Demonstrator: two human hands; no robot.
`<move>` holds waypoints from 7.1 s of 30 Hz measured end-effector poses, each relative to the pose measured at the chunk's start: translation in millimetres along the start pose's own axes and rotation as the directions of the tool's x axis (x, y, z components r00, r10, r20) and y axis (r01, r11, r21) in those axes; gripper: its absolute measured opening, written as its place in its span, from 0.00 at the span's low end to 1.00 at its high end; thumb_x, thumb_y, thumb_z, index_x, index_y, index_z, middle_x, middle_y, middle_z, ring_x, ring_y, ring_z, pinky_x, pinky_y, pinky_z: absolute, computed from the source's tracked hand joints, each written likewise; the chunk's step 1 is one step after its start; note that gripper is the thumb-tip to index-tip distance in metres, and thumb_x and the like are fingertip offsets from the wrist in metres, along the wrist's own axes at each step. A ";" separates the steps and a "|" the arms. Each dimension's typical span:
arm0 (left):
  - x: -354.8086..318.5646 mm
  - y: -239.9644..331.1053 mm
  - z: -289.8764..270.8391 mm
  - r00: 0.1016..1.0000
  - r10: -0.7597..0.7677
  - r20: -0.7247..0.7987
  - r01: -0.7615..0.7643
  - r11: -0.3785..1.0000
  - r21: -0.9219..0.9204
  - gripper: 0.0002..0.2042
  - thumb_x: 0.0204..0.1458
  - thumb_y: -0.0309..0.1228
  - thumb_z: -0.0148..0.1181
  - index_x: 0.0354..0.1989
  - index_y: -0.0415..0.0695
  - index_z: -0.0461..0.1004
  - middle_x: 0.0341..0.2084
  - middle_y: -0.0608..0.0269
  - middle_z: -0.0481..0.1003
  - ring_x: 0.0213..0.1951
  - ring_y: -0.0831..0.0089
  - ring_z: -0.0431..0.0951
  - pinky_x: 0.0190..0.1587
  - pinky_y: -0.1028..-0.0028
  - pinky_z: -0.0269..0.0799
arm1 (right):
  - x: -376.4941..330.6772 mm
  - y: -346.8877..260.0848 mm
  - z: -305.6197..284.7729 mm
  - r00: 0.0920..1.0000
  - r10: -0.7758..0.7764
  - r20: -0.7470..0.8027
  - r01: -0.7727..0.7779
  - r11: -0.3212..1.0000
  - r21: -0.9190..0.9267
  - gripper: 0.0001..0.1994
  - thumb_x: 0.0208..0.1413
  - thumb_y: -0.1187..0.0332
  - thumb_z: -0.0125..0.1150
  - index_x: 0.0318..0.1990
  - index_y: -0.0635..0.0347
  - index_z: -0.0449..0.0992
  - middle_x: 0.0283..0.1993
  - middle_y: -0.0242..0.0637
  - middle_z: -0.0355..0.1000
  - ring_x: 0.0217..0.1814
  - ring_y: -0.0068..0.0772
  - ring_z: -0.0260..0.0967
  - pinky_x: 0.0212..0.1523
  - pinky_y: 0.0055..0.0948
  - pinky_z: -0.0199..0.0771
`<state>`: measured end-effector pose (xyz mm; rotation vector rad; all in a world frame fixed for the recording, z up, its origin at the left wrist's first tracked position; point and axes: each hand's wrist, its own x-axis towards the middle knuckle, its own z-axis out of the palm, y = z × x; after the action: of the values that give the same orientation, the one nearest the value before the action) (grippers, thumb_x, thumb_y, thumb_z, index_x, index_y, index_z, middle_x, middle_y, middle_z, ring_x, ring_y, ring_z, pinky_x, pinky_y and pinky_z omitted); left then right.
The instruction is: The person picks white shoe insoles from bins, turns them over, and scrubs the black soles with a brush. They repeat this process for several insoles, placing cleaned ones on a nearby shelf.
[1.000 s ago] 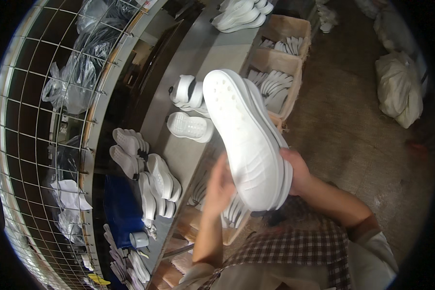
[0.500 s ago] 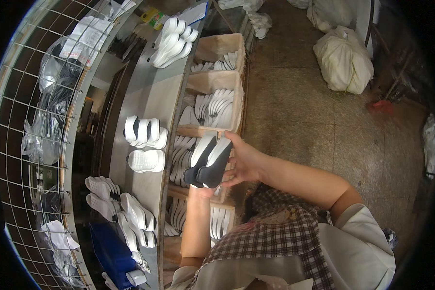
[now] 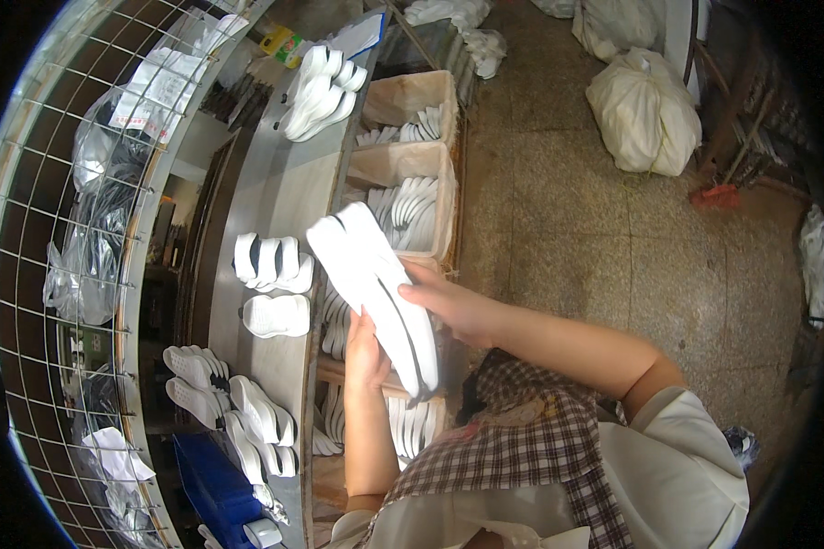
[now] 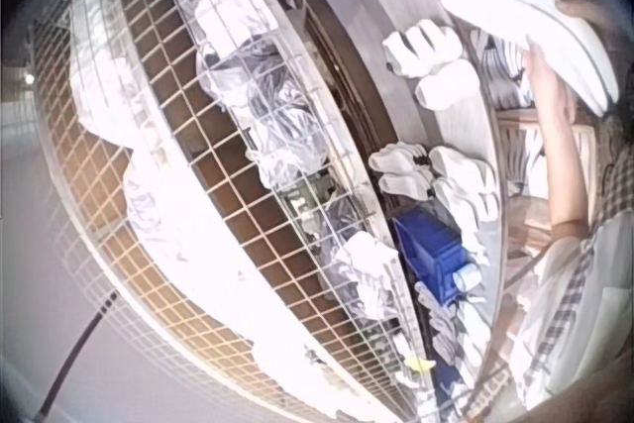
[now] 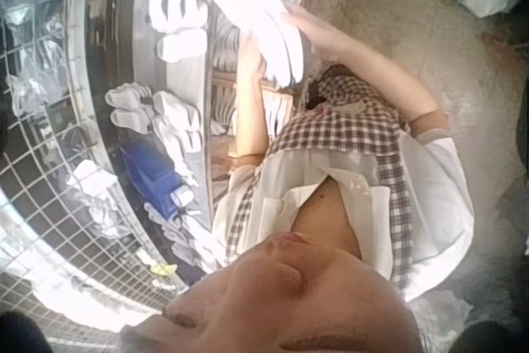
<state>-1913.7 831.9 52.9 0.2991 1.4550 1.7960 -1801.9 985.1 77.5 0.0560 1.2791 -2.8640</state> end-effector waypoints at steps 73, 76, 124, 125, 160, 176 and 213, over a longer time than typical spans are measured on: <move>-8.3 58.8 47.2 0.984 0.125 -0.126 -0.153 0.957 -0.245 0.13 0.60 0.34 0.46 0.47 0.38 0.64 0.33 0.56 0.74 0.31 0.66 0.78 0.32 0.70 0.79 | 3.3 -9.5 -6.7 0.972 -0.203 0.118 0.229 0.927 -0.297 0.22 0.59 0.66 0.46 0.60 0.64 0.61 0.59 0.40 0.60 0.60 0.29 0.57 0.60 0.29 0.57; -9.6 58.3 47.7 0.979 0.153 -0.131 -0.179 0.961 -0.212 0.13 0.59 0.34 0.47 0.45 0.36 0.66 0.32 0.55 0.74 0.31 0.67 0.78 0.32 0.71 0.78 | 2.6 -7.5 -5.9 0.971 -0.202 0.131 0.234 0.922 -0.307 0.23 0.59 0.65 0.47 0.61 0.63 0.60 0.58 0.39 0.61 0.60 0.28 0.58 0.59 0.28 0.58; 12.6 24.4 27.6 0.850 0.470 0.238 -0.164 0.666 -0.728 0.17 0.59 0.41 0.47 0.51 0.44 0.63 0.42 0.65 0.69 0.45 0.71 0.70 0.46 0.67 0.71 | -16.0 3.8 13.8 0.707 -0.571 0.416 0.645 0.280 -0.711 0.46 0.42 0.57 0.71 0.65 0.64 0.49 0.67 0.53 0.48 0.68 0.53 0.47 0.64 0.46 0.50; 11.0 26.6 30.0 0.866 0.455 0.207 -0.184 0.676 -0.714 0.17 0.59 0.41 0.48 0.51 0.44 0.63 0.42 0.65 0.69 0.45 0.72 0.69 0.45 0.67 0.71 | -17.3 4.8 14.6 0.701 -0.591 0.400 0.640 0.272 -0.719 0.47 0.41 0.57 0.72 0.65 0.64 0.49 0.67 0.54 0.48 0.68 0.53 0.47 0.64 0.46 0.51; 11.9 33.5 -8.1 0.873 0.483 0.070 -0.237 0.545 -0.804 0.21 0.55 0.42 0.52 0.53 0.45 0.66 0.49 0.66 0.70 0.42 0.73 0.68 0.39 0.73 0.62 | -11.0 11.3 -18.0 0.919 -0.199 -0.339 0.308 0.901 0.306 0.37 0.46 0.48 0.51 0.64 0.57 0.56 0.62 0.38 0.61 0.63 0.35 0.59 0.61 0.35 0.59; -8.2 22.2 -45.1 0.892 0.444 -0.088 -0.330 0.506 -0.797 0.22 0.58 0.43 0.48 0.53 0.39 0.65 0.39 0.59 0.71 0.41 0.68 0.70 0.43 0.66 0.67 | 9.3 46.3 -7.6 0.963 -0.143 -0.227 0.210 0.929 0.306 0.39 0.45 0.56 0.56 0.63 0.65 0.52 0.61 0.44 0.59 0.63 0.38 0.57 0.63 0.35 0.54; -355.2 -3.4 -165.8 0.605 0.747 -0.275 -0.445 0.031 -0.895 0.28 0.56 0.49 0.49 0.59 0.43 0.58 0.50 0.51 0.64 0.53 0.51 0.64 0.56 0.53 0.64 | 207.3 141.1 114.1 0.861 0.209 -0.464 -0.303 0.943 -0.137 0.37 0.56 0.36 0.37 0.55 0.65 0.58 0.42 0.49 0.72 0.35 0.35 0.74 0.29 0.24 0.78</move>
<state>-1780.2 466.2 99.3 0.5965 -0.2648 2.8224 -2010.0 808.2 41.5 0.8587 1.4873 -2.5514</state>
